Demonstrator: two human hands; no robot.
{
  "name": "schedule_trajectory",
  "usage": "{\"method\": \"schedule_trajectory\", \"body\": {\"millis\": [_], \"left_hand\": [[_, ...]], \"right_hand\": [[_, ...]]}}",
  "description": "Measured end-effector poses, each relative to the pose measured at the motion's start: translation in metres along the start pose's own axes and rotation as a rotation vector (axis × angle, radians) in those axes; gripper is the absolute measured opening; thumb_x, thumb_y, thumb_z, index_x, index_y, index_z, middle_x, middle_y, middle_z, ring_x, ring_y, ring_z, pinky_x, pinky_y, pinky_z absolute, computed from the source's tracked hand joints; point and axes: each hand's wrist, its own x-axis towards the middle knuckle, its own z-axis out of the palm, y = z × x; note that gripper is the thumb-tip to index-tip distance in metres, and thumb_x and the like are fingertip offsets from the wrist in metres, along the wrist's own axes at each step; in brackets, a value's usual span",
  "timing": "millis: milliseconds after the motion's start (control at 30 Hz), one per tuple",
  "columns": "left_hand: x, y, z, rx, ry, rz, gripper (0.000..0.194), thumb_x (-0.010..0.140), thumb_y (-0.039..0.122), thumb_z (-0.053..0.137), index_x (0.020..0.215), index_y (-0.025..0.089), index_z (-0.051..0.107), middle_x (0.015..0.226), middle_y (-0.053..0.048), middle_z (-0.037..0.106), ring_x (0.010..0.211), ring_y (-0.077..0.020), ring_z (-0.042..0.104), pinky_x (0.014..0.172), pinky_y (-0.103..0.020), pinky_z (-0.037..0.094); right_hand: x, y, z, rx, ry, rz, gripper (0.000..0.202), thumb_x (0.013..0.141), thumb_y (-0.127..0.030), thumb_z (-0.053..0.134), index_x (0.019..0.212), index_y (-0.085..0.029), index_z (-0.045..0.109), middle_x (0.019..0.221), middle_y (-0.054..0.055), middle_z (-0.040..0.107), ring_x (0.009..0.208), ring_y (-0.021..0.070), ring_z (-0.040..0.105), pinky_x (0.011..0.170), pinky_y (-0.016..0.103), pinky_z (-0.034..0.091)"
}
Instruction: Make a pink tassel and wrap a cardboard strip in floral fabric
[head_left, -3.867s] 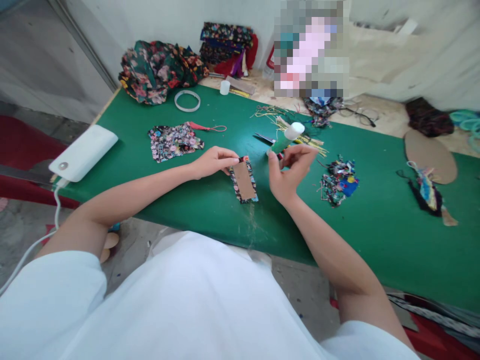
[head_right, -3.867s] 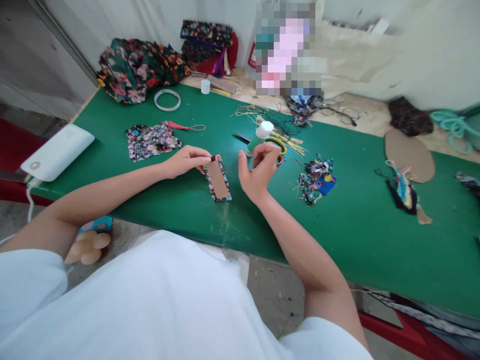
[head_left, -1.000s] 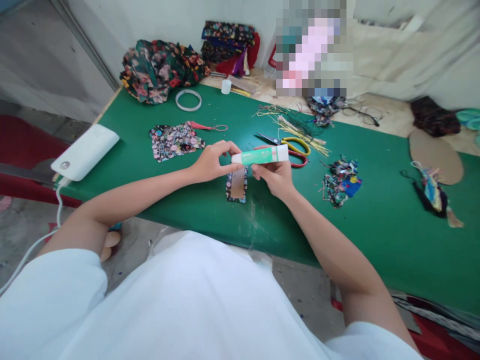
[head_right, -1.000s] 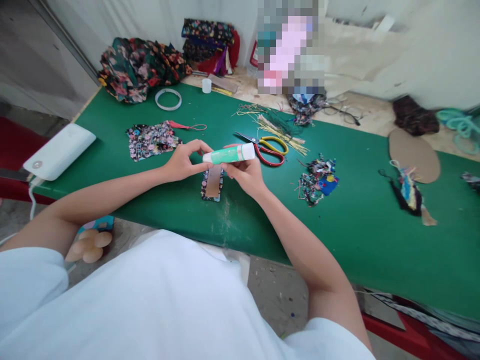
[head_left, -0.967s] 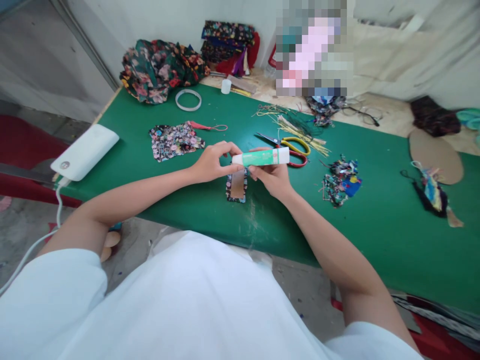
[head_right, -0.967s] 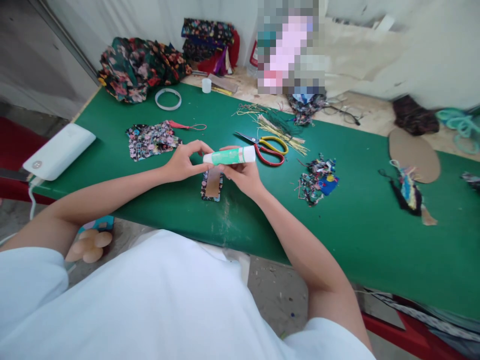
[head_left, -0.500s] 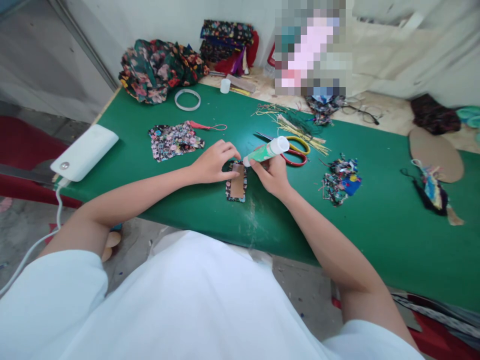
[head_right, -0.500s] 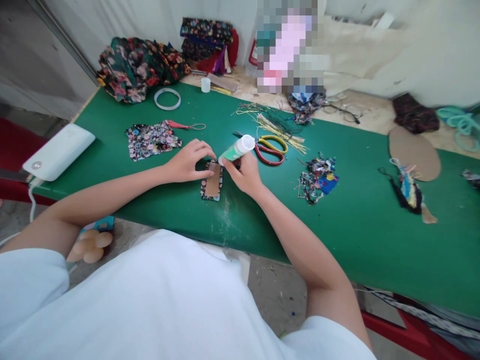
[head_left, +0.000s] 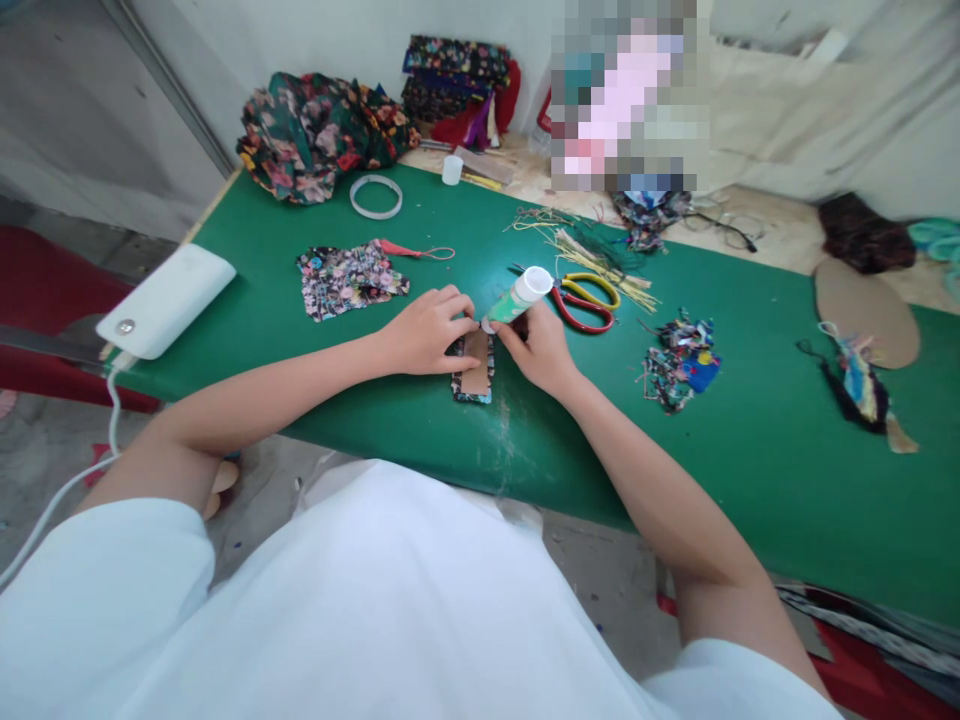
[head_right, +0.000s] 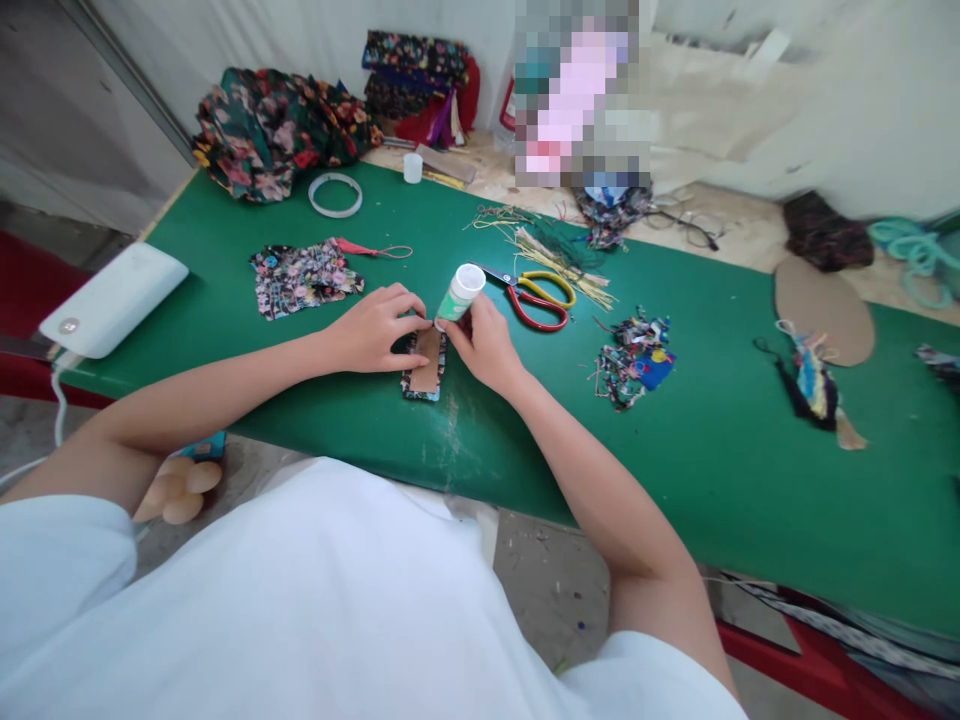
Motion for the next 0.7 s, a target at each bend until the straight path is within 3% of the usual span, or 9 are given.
{"method": "schedule_trajectory", "body": {"millis": [300,700], "left_hand": [[-0.008,0.015,-0.018,0.001,-0.185,-0.019,0.08,0.083,0.066,0.06,0.133,0.004,0.055,0.128,-0.024,0.053,0.119,-0.0371,0.047,0.102,-0.05,0.04],[-0.006,0.017,-0.02,-0.03,-0.252,-0.042,0.085,0.084,0.067,0.06,0.137,0.002,0.051,0.13,-0.025,0.05,0.122,-0.0381,0.044,0.105,-0.051,0.039]], "right_hand": [[0.001,0.002,-0.001,-0.024,-0.033,-0.027,0.025,0.091,-0.045,0.059,0.089,-0.024,0.046,0.082,0.004,0.055,0.075,0.022,0.053,0.069,0.04,0.048],[0.0,0.004,-0.006,-0.089,-0.071,-0.103,0.027,0.091,-0.048,0.058,0.089,-0.022,0.05,0.081,0.005,0.056,0.069,0.0197,0.053,0.065,0.037,0.048]]}}
